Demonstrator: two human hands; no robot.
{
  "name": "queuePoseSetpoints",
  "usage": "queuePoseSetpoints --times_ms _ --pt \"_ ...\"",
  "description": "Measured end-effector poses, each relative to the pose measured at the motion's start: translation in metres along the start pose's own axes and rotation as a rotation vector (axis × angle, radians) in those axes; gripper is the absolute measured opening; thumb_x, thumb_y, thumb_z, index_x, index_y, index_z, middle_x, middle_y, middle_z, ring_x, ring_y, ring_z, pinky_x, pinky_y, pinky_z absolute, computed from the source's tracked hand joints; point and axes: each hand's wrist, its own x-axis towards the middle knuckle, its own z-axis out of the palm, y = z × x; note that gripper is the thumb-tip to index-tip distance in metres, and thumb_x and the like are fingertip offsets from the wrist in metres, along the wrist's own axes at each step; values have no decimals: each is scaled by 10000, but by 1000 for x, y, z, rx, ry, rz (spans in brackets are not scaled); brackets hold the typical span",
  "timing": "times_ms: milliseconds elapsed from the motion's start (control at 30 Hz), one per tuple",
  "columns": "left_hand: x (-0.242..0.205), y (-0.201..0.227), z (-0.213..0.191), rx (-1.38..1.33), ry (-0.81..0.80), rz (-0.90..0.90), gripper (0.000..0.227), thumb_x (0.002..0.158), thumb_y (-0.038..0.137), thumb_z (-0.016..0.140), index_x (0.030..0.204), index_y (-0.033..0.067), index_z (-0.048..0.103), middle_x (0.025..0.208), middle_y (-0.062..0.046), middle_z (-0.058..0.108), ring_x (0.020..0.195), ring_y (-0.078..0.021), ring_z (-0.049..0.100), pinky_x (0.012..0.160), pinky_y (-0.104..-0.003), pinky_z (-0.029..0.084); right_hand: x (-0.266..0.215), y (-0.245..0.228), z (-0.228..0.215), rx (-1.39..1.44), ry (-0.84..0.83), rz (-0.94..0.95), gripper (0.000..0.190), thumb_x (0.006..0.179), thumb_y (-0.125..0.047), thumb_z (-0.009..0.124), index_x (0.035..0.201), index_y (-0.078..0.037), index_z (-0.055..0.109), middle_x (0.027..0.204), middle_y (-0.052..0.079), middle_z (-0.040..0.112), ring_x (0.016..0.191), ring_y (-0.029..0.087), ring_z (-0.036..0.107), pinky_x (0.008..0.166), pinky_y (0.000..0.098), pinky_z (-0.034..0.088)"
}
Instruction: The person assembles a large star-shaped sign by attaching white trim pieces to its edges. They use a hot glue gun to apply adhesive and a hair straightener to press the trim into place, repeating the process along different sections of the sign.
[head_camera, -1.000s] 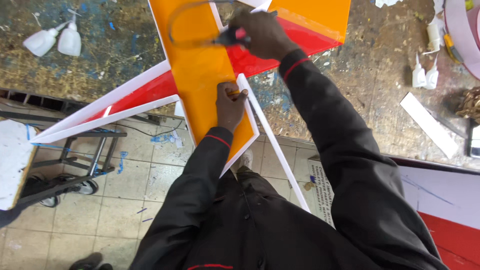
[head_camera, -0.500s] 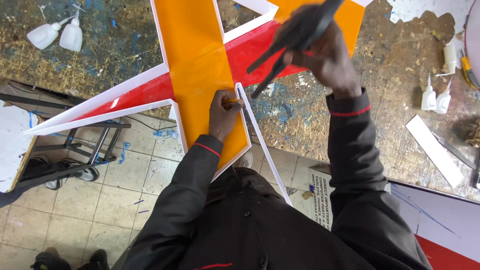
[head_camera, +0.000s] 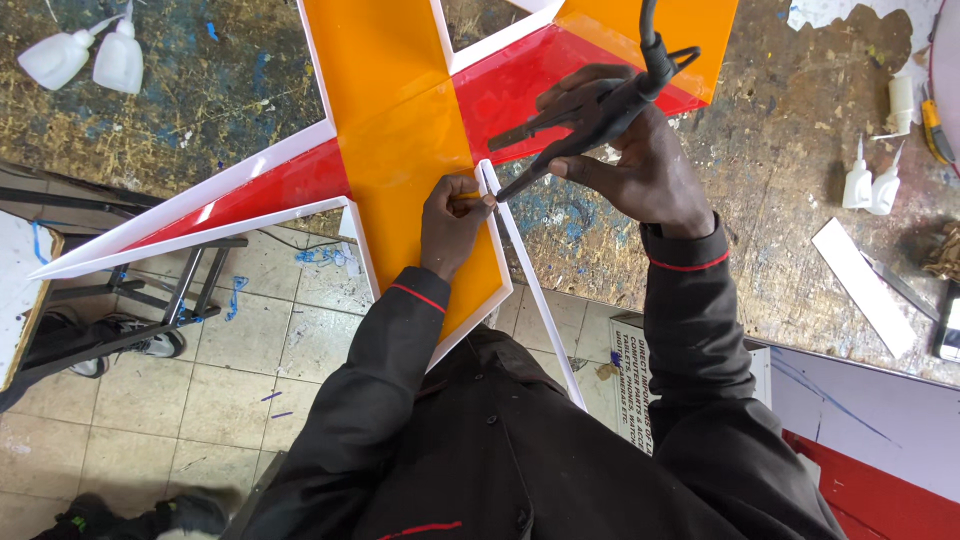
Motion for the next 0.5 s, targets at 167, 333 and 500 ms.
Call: queuePoseSetpoints --times_ms 167,333,500 --pt "-3 2 0 0 -11 20 247 973 177 859 1184 129 740 1134 -54 773 1032 -173 758 927 -329 668 1 1 2 15 10 11 340 1109 -97 847 1389 -15 673 1464 164 663 1487 374 574 1282 574 582" --pt "-1 -8 -1 -50 -34 43 282 985 213 868 1216 134 727 1203 -67 764 1129 -235 780 985 -393 702 5 1 9 160 149 103 452 1091 -53 851 1447 -1 578 1462 177 619 1431 331 635 1232 471 641" --pt "-1 -16 0 -81 -30 45 355 979 251 879 1260 123 706 1261 -91 756 1165 -256 777 1013 -425 714 8 4 19 207 228 190 583 1106 -36 847 1526 -50 442 1424 200 688 1274 353 771 1101 493 689"
